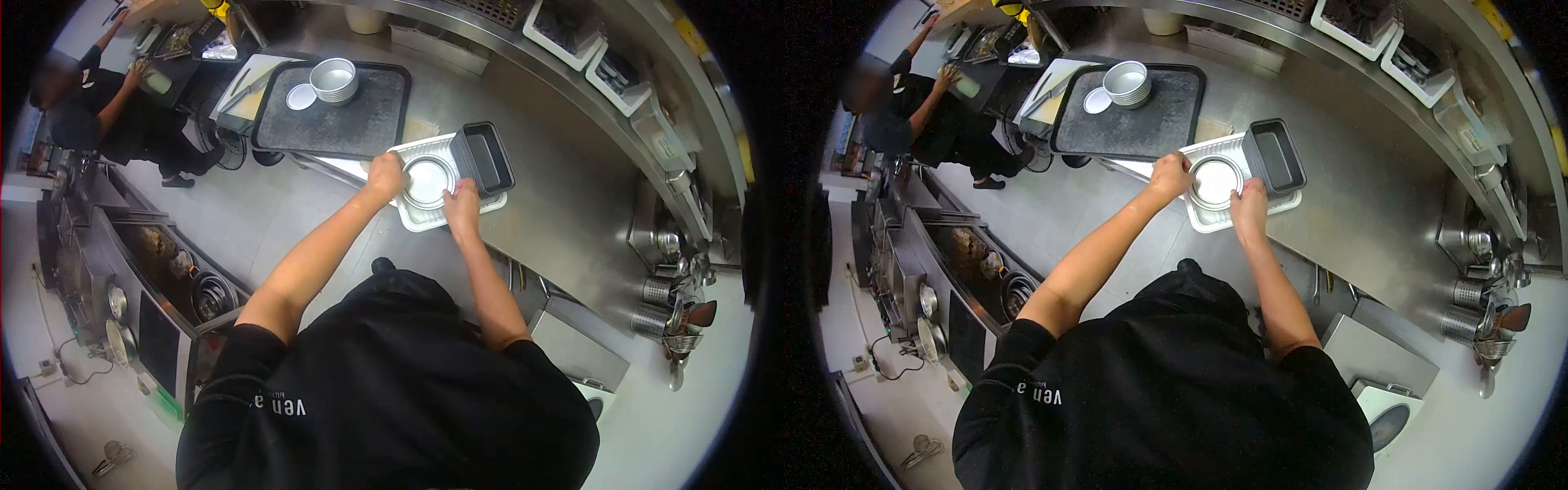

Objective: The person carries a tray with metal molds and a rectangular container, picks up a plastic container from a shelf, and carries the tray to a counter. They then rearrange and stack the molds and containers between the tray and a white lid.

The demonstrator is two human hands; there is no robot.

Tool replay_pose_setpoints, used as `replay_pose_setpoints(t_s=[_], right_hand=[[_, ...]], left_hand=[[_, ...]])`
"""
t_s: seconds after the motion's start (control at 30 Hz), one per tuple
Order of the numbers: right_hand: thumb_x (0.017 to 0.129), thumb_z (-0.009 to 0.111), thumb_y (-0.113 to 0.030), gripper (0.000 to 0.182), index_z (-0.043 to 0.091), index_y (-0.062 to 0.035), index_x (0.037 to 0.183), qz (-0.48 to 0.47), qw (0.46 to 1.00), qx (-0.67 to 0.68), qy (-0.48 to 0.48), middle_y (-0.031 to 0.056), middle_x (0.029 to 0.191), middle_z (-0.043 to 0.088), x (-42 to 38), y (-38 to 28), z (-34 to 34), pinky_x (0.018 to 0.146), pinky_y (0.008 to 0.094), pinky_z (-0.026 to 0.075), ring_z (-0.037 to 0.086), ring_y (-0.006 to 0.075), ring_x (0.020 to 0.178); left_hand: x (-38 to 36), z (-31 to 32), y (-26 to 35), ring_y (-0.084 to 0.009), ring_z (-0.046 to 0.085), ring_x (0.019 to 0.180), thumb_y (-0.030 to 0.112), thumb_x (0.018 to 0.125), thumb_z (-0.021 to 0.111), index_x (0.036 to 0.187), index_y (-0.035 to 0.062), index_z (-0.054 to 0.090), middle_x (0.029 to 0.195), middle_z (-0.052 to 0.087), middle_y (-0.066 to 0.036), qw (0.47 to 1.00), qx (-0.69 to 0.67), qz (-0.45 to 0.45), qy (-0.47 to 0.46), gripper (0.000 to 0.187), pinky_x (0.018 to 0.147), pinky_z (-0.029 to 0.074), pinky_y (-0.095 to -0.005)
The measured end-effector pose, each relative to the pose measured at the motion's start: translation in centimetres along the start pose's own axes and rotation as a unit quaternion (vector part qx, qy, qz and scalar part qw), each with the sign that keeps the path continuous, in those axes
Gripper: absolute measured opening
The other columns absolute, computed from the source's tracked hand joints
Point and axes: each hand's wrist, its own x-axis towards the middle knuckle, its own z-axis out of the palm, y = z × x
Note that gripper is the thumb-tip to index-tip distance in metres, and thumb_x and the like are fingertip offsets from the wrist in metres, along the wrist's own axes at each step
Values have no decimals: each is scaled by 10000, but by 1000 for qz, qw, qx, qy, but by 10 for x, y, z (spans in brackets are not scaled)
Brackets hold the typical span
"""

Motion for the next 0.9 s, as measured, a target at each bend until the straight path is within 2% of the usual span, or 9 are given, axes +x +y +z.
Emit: replay_pose_setpoints(t_s=[0.27,0.37,0.57,0.63,0.67,0.73,0.77,0.83,0.9], right_hand=[[723,688,-55,244,538,33,893,-57,997,-52,20,216,844,599,13,0,1,719,420,475,594,377,782],[723,676,-59,225,554,28,891,-71,995,-57,43,207,840,602,12,-7,-4,716,414,476,602,352,775],[700,688,-62,206,602,-5,878,-67,997,45,19,162,790,592,9,-34,-26,671,387,478,604,299,708],[733,690,-67,214,619,-4,925,-175,981,15,87,107,746,592,12,-31,-28,645,337,490,610,245,686],[733,690,-67,214,619,-4,925,-175,980,15,88,107,746,592,15,-27,-26,645,337,490,610,245,686],[807,667,-78,190,635,0,977,-78,965,250,4,62,814,620,16,-24,-24,679,279,496,614,172,729],[807,667,-78,190,635,0,977,-79,965,250,4,62,814,620,14,-28,-27,679,279,496,614,172,729],[865,643,-103,228,622,-17,1076,22,942,317,-109,50,956,629,5,-39,-37,733,242,489,610,125,787],[880,632,-127,256,604,-19,1111,1,919,379,-112,52,992,625,1,-41,-39,753,252,486,606,126,811]], left_hand=[[-10,5,-3,-340,640,772,75,632,661,750,12,583,753,635,-180,998,-32,12,56,154,710,503,-397],[-13,8,-8,-329,634,748,63,648,652,771,19,563,730,622,-170,997,-58,0,52,159,690,499,-390],[-9,5,-11,-291,619,680,112,687,696,762,23,544,685,603,-138,992,-108,3,63,191,634,480,-372],[-10,5,-10,-286,617,660,143,707,707,758,17,543,667,598,-125,992,-113,-4,60,212,627,481,-377],[-10,5,-10,-286,617,660,143,707,707,758,17,543,667,598,-125,992,-112,-2,60,212,627,481,-377],[-12,3,-9,-243,582,601,175,702,742,740,20,530,629,572,-98,985,-142,-20,96,265,585,465,-362],[-12,0,-9,-243,582,601,175,702,742,740,20,530,629,572,-98,985,-142,-20,98,265,585,465,-362],[-13,-9,-13,-172,514,552,238,692,786,721,31,510,602,534,-60,985,-147,-46,73,346,540,433,-325],[-14,-15,-16,-120,449,544,257,704,792,712,43,495,594,499,-32,982,-176,-42,62,366,514,399,-294]])
